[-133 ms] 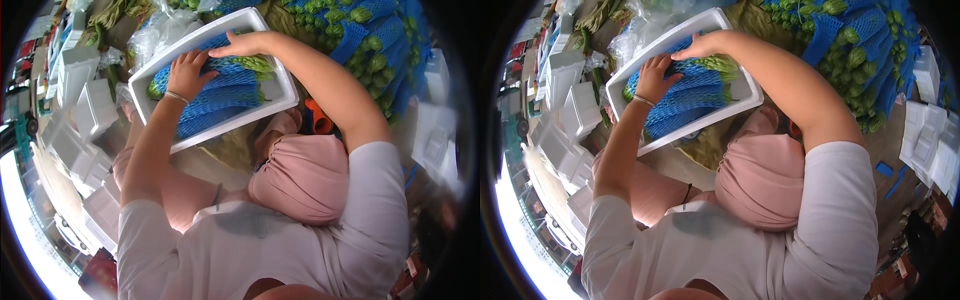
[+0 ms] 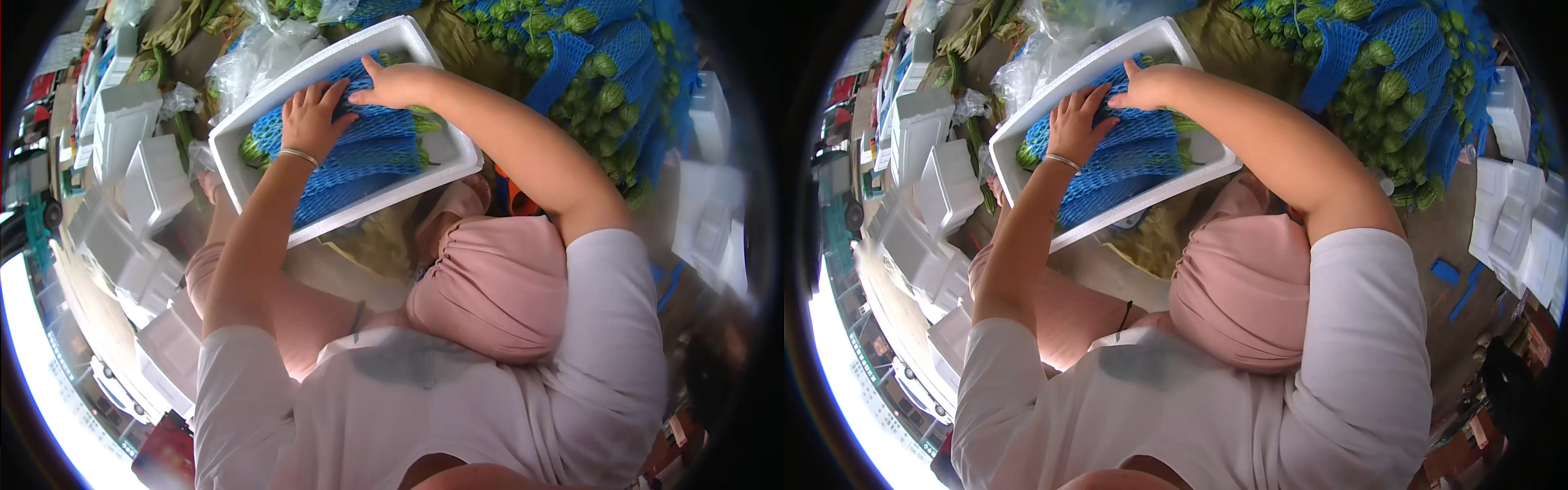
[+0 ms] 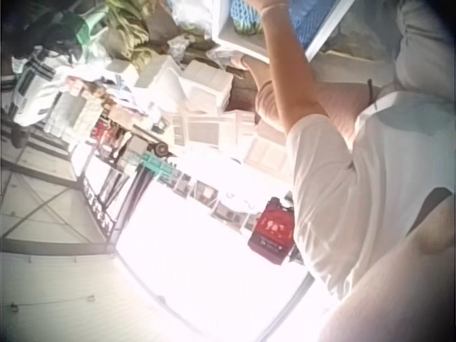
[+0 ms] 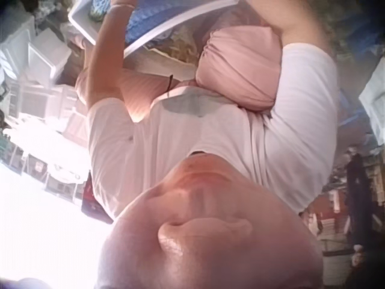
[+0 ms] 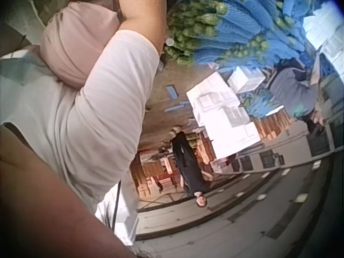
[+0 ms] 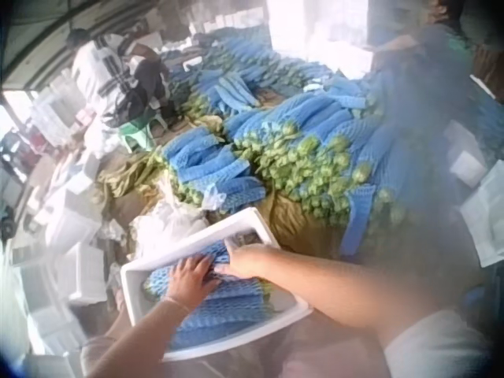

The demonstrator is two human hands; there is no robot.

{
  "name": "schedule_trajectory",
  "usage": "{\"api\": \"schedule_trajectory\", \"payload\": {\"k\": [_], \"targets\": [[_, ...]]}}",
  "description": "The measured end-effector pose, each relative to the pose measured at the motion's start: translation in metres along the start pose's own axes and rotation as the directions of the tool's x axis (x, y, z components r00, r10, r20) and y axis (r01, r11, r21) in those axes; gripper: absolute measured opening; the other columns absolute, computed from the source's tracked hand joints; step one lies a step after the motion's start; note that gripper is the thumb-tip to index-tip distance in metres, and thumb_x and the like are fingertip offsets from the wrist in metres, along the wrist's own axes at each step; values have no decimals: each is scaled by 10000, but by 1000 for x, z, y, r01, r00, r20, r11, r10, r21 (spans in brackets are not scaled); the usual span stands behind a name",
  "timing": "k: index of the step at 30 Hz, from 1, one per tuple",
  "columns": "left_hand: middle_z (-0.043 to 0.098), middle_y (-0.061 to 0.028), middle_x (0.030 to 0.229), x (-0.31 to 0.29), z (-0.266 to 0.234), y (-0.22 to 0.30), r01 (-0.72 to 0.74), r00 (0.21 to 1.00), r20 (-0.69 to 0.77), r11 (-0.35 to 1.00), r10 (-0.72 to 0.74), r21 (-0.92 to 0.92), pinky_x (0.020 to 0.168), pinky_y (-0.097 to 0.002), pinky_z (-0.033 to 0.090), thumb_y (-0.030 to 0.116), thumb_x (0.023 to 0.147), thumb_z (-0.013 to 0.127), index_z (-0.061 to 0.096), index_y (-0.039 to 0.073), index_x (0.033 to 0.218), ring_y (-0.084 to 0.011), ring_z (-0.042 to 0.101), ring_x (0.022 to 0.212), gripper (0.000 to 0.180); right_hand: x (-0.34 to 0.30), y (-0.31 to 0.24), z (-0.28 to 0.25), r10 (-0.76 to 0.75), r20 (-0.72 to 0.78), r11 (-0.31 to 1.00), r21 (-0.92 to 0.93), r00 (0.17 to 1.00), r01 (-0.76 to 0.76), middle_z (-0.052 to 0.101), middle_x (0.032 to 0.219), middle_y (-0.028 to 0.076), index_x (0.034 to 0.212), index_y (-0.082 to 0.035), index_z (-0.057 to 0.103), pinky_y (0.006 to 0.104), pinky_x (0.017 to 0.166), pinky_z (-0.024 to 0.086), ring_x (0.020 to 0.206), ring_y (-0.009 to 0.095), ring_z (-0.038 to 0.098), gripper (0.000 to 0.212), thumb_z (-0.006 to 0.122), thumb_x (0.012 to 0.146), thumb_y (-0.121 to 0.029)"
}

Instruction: The person is sorting and packing bitter melons wrapped in blue protective nets into white styrofoam boxes, occasionally using a digital scale to check weights.

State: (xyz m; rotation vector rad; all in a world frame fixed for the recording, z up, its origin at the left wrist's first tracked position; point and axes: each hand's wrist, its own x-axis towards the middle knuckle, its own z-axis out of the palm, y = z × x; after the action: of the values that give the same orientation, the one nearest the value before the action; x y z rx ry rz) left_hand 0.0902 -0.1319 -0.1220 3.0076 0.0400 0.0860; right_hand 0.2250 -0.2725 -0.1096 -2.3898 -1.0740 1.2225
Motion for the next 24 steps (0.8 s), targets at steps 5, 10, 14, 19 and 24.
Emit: {"api": "schedule_trajectory", "payload": {"k": [5,10,14,19,24], "targets": [[429,-86,1330,-4,10,9,107,992,56,988,-114,114,1023,-452,302,448,795,627,434,247,1341,-301,398,1226,614,-65,13,-3,-343,-615,909,-27,710,416,635,1047,162,1214,-55,556,374,842,474,1012,272,608,558,543,863,-488],[308,-110,1439,12,7,6,91,968,228,994,-101,55,1091,-473,195,508,829,558,291,272,1426,-337,280,1328,695,-209,125,-26,98,-766,689,513,636,512,629,1043,83,1227,-53,552,264,801,470,890,139,603,358,480,953,-272],[401,-116,1371,18,-2,-8,57,960,271,996,-73,66,1058,-460,265,448,835,582,265,227,1439,-341,368,1266,718,-304,238,52,642,-570,585,797,512,154,646,869,67,1048,-31,613,270,677,478,738,121,597,336,559,896,-326],[401,-163,1375,18,-6,-20,-88,964,260,990,58,106,1043,-449,296,343,818,623,280,179,1432,-357,390,1249,722,-345,311,208,915,-150,344,776,374,-529,630,728,107,991,48,565,298,515,467,512,171,576,519,592,829,-444],[492,-166,1282,-11,-55,-16,-141,984,-116,989,135,-47,1004,-415,358,202,820,631,429,75,1336,-342,466,1178,568,-295,272,256,964,234,-153,880,130,-449,602,770,167,1274,56,288,356,463,497,524,203,594,773,640,805,-447]]}}
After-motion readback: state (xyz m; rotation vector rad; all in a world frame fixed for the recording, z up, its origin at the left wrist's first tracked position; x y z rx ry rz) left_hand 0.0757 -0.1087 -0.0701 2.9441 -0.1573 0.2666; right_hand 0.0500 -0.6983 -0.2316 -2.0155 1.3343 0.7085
